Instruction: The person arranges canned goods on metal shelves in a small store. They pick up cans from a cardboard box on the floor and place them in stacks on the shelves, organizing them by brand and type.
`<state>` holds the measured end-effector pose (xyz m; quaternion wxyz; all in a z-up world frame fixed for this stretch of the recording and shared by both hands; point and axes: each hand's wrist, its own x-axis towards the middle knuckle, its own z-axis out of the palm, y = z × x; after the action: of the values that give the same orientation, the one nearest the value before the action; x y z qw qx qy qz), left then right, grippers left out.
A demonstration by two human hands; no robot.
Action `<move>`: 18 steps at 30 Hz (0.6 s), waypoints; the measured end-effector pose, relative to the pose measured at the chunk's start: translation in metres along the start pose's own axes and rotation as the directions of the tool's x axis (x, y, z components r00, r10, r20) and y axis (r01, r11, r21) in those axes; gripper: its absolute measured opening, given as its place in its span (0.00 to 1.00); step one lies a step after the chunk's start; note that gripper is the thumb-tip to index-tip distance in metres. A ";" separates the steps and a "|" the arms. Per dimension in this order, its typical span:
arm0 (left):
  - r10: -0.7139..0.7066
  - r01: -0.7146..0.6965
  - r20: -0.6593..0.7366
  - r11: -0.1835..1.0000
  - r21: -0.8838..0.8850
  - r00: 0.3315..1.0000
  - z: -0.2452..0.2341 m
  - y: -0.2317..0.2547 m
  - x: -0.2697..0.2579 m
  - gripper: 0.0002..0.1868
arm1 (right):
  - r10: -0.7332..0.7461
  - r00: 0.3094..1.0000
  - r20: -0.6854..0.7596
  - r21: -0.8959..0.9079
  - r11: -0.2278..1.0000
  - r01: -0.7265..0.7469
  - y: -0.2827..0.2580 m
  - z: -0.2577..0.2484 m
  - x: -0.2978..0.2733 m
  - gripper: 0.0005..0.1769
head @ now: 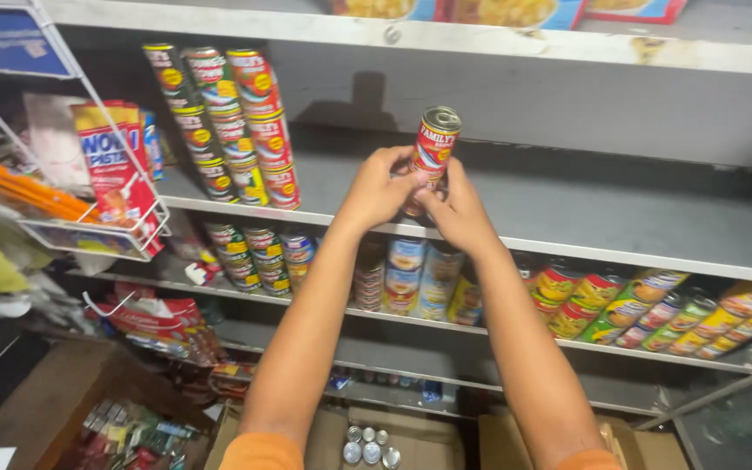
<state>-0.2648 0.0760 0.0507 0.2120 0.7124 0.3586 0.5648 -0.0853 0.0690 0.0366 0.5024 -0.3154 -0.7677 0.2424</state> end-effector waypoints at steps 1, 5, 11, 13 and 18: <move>-0.006 0.006 -0.009 1.000 0.008 1.000 -0.009 -0.003 -0.005 0.25 | -0.003 1.000 0.011 0.009 1.000 0.003 -0.001 0.012 0.002 0.27; -0.077 0.089 -0.095 0.988 0.129 0.993 -0.038 -0.018 -0.008 0.25 | -0.074 0.996 0.053 0.116 0.991 0.068 -0.001 0.045 0.022 0.28; -0.144 0.144 -0.109 0.990 -0.007 0.984 -0.045 -0.031 -0.015 0.23 | -0.006 0.991 0.136 0.137 0.990 -0.013 0.009 0.052 0.030 0.27; -0.157 0.158 -0.119 0.987 -0.002 0.980 -0.046 -0.035 -0.016 0.23 | 0.011 0.983 0.181 0.223 0.974 -0.052 0.017 0.052 0.033 0.27; -0.062 0.050 -0.110 0.993 -0.110 0.992 -0.041 -0.043 -0.034 0.29 | 0.096 0.971 0.218 0.411 0.894 -0.180 0.014 0.044 0.027 0.31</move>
<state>-0.3191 0.0747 0.0088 0.2447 0.6566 0.3592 0.6165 -0.1310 0.0960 0.0267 0.4643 -0.2264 -0.7161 0.4694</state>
